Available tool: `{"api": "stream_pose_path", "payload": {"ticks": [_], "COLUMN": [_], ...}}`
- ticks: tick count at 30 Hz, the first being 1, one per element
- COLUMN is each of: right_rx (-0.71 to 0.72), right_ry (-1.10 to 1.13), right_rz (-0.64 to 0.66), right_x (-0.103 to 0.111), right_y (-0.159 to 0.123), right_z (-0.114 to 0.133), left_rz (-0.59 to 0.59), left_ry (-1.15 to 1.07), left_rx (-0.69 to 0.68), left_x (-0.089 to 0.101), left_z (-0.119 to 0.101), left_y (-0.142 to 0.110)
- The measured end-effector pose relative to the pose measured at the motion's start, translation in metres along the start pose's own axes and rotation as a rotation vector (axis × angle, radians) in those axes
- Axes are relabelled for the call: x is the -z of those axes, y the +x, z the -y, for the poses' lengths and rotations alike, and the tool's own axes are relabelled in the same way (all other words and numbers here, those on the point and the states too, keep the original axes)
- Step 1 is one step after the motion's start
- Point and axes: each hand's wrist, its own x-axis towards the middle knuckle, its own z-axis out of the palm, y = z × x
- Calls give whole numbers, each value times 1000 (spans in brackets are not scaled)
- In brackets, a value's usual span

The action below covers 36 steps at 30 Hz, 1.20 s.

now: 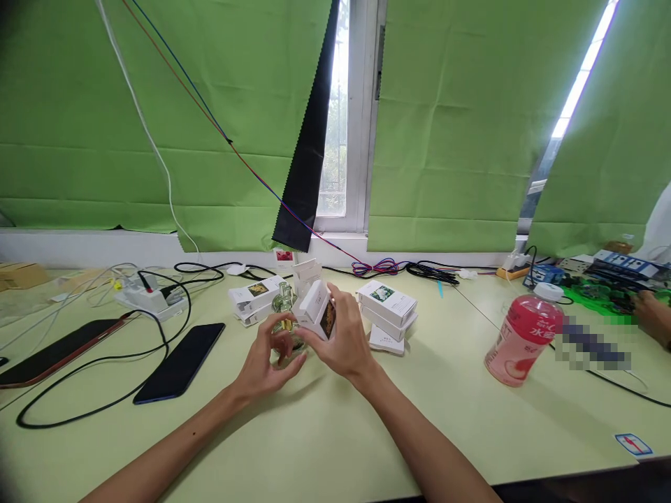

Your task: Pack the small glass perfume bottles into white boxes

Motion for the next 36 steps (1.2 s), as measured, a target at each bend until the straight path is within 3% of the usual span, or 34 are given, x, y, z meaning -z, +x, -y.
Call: {"api": "stream_pose_path", "payload": {"ticks": [9,16,21,30,36], "right_rx": [-69,-111,-168,-168,-214], "right_ry": [170,273,285,300,298], "right_rz": [74,82,121,129,20], "right_x": [-19,-28,-34,-26,-18], "right_y": [-19,-26,-30,-28,-22], "right_z": [-11,-24,-29,-26,-29], "left_rz": [65,91,146,106,71], "left_ry": [14,16,60,104,73], "left_rx": [-12,-138,-106,-64,-19], "left_x": [-3,-3,-3,-6,-6], "left_z": [-1,-12,-13,-14,-12], "left_y": [-4,1,0,-1,2]}}
